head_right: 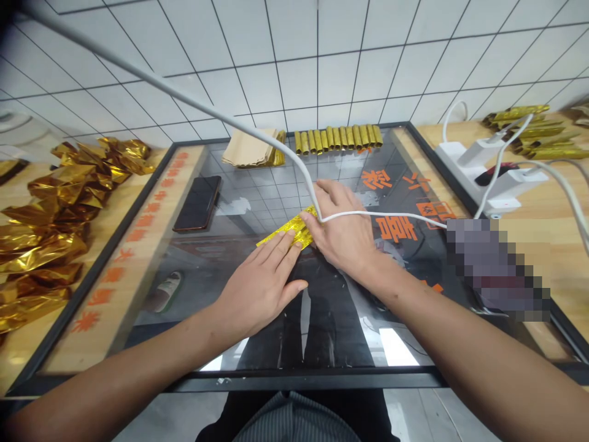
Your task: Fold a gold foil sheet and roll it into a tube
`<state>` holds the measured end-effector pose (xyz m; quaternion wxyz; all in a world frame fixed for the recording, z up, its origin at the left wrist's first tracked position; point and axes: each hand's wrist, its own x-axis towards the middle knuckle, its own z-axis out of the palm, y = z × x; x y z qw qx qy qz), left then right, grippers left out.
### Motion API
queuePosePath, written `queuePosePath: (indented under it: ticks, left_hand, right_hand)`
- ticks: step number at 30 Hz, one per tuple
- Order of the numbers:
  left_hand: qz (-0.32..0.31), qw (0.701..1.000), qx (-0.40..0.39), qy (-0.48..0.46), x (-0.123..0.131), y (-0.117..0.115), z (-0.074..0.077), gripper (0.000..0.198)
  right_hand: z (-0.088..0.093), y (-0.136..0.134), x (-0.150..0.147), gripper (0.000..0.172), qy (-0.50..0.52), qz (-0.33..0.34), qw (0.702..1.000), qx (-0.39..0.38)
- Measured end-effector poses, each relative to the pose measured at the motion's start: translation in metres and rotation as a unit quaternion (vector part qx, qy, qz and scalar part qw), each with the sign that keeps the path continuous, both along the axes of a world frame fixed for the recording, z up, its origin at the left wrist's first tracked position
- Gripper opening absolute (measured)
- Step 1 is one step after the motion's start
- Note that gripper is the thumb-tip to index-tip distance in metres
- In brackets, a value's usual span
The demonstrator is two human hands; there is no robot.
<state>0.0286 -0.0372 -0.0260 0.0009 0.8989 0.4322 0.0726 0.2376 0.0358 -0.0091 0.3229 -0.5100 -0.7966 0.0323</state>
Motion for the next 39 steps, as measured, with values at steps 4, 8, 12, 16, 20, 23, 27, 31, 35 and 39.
queuePosePath:
  ticks: [4, 8, 12, 16, 20, 23, 27, 31, 35, 39]
  left_hand:
    - [-0.005, 0.999, -0.013, -0.037, 0.002, 0.001, 0.000, 0.068]
    - [-0.011, 0.997, -0.011, -0.072, 0.001, 0.002, -0.002, 0.063]
    - [-0.013, 0.998, -0.009, -0.067, -0.001, 0.001, -0.005, 0.069]
    - [-0.011, 0.999, -0.018, -0.045, -0.002, 0.000, -0.005, 0.069]
    - [-0.007, 0.999, -0.014, -0.028, -0.003, 0.000, -0.004, 0.072]
    - [-0.002, 1.000, -0.005, -0.031, -0.006, -0.003, -0.005, 0.073]
    - [0.020, 0.999, 0.004, -0.028, -0.014, -0.014, -0.007, 0.073]
    - [0.037, 0.999, 0.000, -0.008, -0.021, -0.026, -0.005, 0.070]
    - [0.058, 0.998, -0.008, 0.010, -0.023, -0.032, -0.002, 0.068]
    - [0.068, 0.998, -0.010, 0.017, -0.022, -0.033, 0.000, 0.065]
  right_hand:
    - [0.005, -0.022, -0.017, 0.068, -0.047, 0.197, 0.975, -0.092]
    - [-0.005, -0.029, -0.023, 0.076, -0.073, 0.240, 0.953, -0.168]
    - [-0.012, -0.018, -0.014, 0.076, -0.094, 0.205, 0.959, -0.168]
    - [-0.014, -0.006, -0.004, 0.074, -0.130, 0.187, 0.962, -0.153]
    - [-0.017, -0.002, -0.001, 0.072, -0.162, 0.169, 0.962, -0.139]
    - [-0.019, -0.002, -0.001, 0.074, -0.177, 0.167, 0.960, -0.134]
    - [-0.020, -0.002, -0.001, 0.074, -0.188, 0.164, 0.959, -0.133]
    - [-0.021, -0.002, 0.000, 0.070, -0.194, 0.161, 0.961, -0.117]
    - [-0.020, -0.001, 0.000, 0.069, -0.199, 0.162, 0.959, -0.120]
    - [-0.021, 0.000, 0.000, 0.067, -0.194, 0.161, 0.961, -0.114]
